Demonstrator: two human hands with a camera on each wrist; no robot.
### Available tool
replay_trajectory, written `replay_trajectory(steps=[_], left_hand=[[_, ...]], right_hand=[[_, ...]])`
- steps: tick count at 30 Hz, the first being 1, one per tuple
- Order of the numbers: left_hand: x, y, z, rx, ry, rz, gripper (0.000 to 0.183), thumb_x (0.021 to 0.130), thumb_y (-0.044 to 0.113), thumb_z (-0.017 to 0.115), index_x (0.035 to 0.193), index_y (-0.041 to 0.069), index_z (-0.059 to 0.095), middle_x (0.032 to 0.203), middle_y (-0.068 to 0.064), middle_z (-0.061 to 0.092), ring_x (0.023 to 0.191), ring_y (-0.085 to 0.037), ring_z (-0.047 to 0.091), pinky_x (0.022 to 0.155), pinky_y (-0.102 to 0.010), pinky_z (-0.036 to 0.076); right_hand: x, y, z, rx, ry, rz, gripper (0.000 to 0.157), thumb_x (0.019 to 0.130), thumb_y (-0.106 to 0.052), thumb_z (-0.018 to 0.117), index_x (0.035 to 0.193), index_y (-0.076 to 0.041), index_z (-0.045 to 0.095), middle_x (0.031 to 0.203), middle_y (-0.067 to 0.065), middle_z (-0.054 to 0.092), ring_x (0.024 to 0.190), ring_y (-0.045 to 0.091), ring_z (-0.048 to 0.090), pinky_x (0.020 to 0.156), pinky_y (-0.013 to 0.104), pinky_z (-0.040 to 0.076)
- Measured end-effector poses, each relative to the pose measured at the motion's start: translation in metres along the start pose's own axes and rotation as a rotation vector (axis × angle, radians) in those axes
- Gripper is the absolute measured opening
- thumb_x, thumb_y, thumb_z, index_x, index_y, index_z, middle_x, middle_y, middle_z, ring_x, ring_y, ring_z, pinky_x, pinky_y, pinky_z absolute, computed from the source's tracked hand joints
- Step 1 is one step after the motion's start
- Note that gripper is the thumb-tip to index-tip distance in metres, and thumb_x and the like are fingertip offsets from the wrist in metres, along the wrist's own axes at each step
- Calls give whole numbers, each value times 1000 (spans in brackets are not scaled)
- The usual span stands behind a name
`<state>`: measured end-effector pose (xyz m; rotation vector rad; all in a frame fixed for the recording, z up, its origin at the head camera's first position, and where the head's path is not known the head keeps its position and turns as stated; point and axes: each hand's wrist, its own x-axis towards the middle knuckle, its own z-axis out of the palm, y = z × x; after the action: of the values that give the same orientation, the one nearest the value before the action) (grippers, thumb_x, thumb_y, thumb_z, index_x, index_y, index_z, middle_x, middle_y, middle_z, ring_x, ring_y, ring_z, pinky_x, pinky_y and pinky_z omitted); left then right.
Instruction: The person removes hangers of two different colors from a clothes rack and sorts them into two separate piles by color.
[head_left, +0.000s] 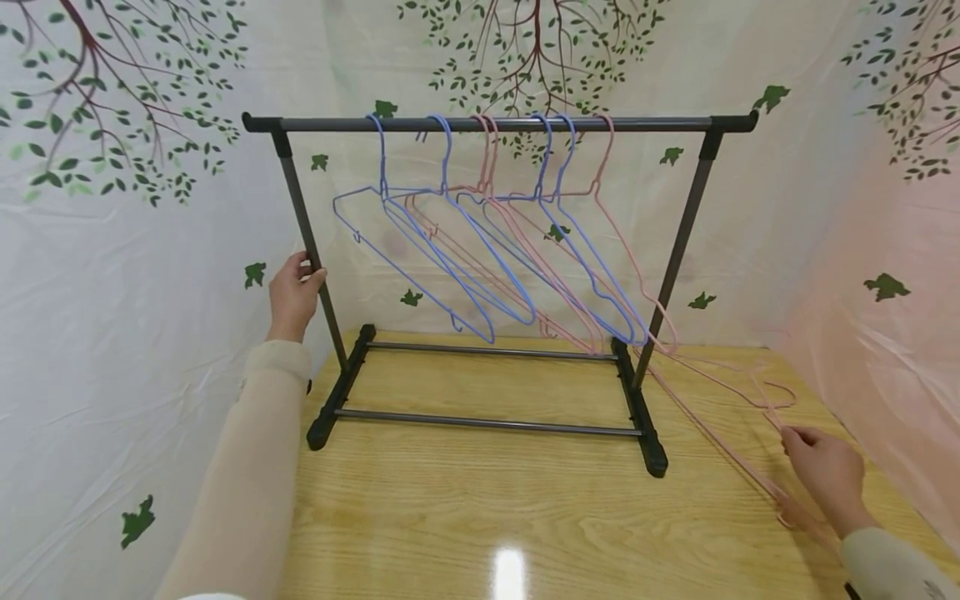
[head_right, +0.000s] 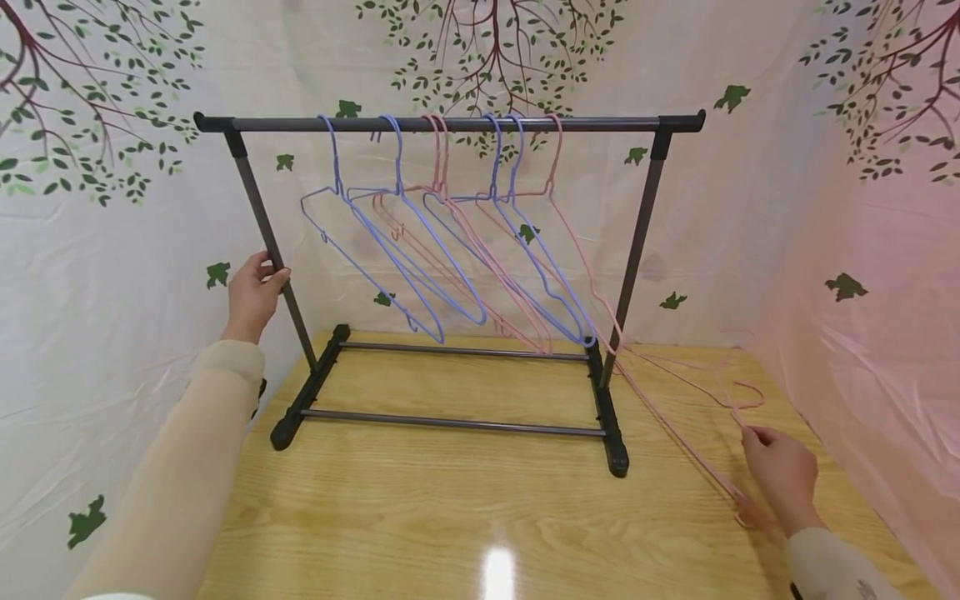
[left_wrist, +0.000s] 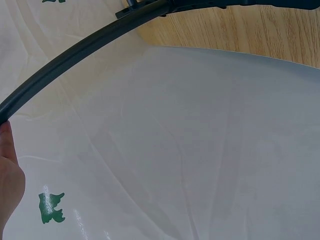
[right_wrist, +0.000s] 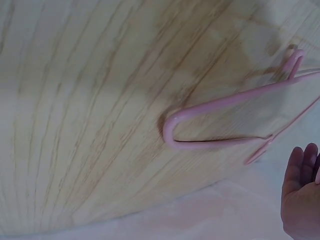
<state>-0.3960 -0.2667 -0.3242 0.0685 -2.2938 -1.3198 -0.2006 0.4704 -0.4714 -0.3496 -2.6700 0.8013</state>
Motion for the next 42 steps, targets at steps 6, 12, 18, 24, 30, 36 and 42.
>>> replay_trajectory(steps=[6, 12, 18, 24, 30, 36, 42], left_hand=[[-2, 1, 0, -4, -2, 2, 44, 103, 20, 56, 143, 6, 49, 132, -21, 60, 120, -36, 59, 101, -48, 44], [-2, 1, 1, -5, 7, 14, 43, 103, 21, 56, 143, 6, 50, 131, -22, 61, 119, -37, 59, 101, -48, 45], [-2, 0, 0, 1, 8, 23, 43, 103, 21, 56, 143, 5, 50, 130, -22, 61, 117, -37, 60, 100, -48, 46], [-1, 0, 0, -6, 9, 20, 43, 103, 20, 56, 143, 5, 50, 131, -23, 61, 118, -37, 60, 99, -48, 46], [1, 1, -1, 0, 6, 10, 44, 103, 21, 56, 143, 6, 49, 132, -22, 60, 119, -37, 59, 101, -48, 44], [0, 0, -2, -7, 2, 12, 42, 102, 16, 57, 142, 4, 50, 131, -23, 60, 120, -38, 59, 101, -49, 44], [1, 0, -3, -10, -4, 14, 44, 102, 19, 57, 143, 5, 49, 131, -23, 60, 120, -39, 58, 101, -50, 44]], right_hand=[[0, 6, -2, -63, -19, -5, 46, 102, -24, 44, 119, 16, 60, 111, 35, 63, 102, 58, 53, 81, 61, 40], [0, 8, -7, -82, -63, 42, 53, 104, -27, 40, 127, 20, 50, 125, 40, 51, 107, 61, 49, 83, 62, 40], [2, 1, -6, -55, -2, 14, 52, 104, -27, 40, 125, 18, 54, 123, 38, 54, 109, 59, 49, 88, 62, 37], [5, -10, -4, -12, -17, 42, 54, 105, -30, 41, 129, 17, 52, 126, 37, 53, 109, 58, 50, 88, 64, 39], [10, -26, -3, 35, 20, 44, 56, 105, -34, 41, 131, 14, 53, 126, 36, 55, 110, 56, 51, 90, 64, 38], [15, -47, -5, 79, 59, 8, 55, 105, -34, 42, 133, 12, 53, 124, 36, 57, 108, 55, 52, 84, 61, 41], [22, -71, -12, 82, 130, -41, 53, 104, -35, 46, 130, 9, 59, 116, 32, 64, 88, 27, 64, 77, 43, 46]])
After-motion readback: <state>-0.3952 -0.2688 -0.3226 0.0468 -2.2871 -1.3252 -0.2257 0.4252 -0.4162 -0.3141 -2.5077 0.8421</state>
